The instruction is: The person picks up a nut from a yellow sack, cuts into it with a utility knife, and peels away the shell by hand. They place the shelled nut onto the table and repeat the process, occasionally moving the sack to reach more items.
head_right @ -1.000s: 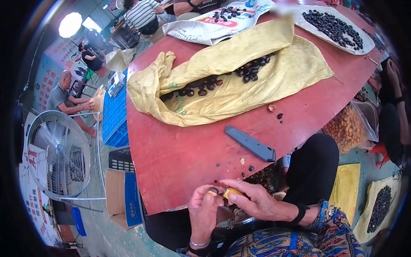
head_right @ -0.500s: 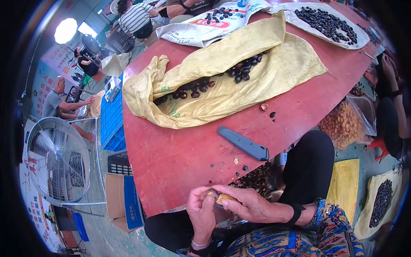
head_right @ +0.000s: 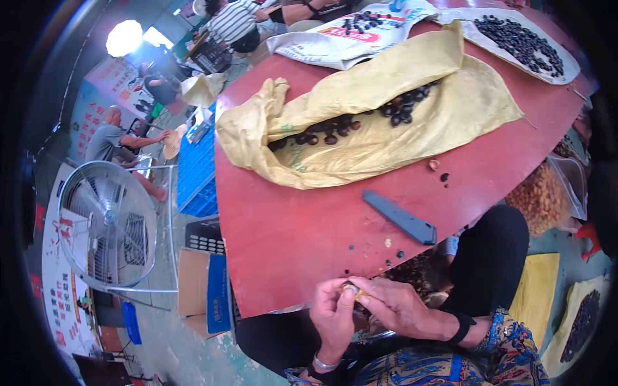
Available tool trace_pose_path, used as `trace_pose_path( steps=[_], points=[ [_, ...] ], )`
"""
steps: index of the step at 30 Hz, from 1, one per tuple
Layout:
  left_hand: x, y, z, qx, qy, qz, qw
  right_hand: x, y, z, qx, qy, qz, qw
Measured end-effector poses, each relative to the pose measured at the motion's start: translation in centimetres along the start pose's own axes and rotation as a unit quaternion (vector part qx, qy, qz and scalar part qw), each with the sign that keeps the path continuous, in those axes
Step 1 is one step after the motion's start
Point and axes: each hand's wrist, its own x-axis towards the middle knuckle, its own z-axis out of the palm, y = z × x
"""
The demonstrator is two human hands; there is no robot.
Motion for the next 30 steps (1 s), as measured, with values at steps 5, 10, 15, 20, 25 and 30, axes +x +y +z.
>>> trace_pose_path(
  steps=[5, 10, 15, 20, 25, 30],
  points=[
    [-0.1, -0.6, -0.2, -0.027, -0.003, 0.023, 0.999, 0.4, -0.5, 0.2, 0.131, 0.002, 0.082, 0.988],
    [0.0, -0.5, -0.3, -0.027, -0.018, 0.027, 0.999, 0.5, -0.7, -0.3, 0.177, -0.019, 0.114, 0.977],
    [0.4, 0.0, -0.1, -0.12, -0.036, -0.065, 0.99, 0.7, -0.7, -0.3, -0.052, 0.036, -0.064, 0.996],
    [0.3, -0.7, -0.8, -0.053, -0.065, -0.051, 0.995, 0.6, -1.1, -0.1, -0.034, 0.03, -0.068, 0.997],
    [0.7, 0.3, -0.8, 0.106, -0.08, 0.068, 0.989, 0.5, -1.3, -1.0, -0.046, -0.029, -0.045, 0.997],
    [0.8, 1.1, -0.9, 0.186, -0.094, 0.106, 0.972, 0.5, -1.4, -1.4, 0.031, -0.04, -0.009, 0.999]
  ],
)
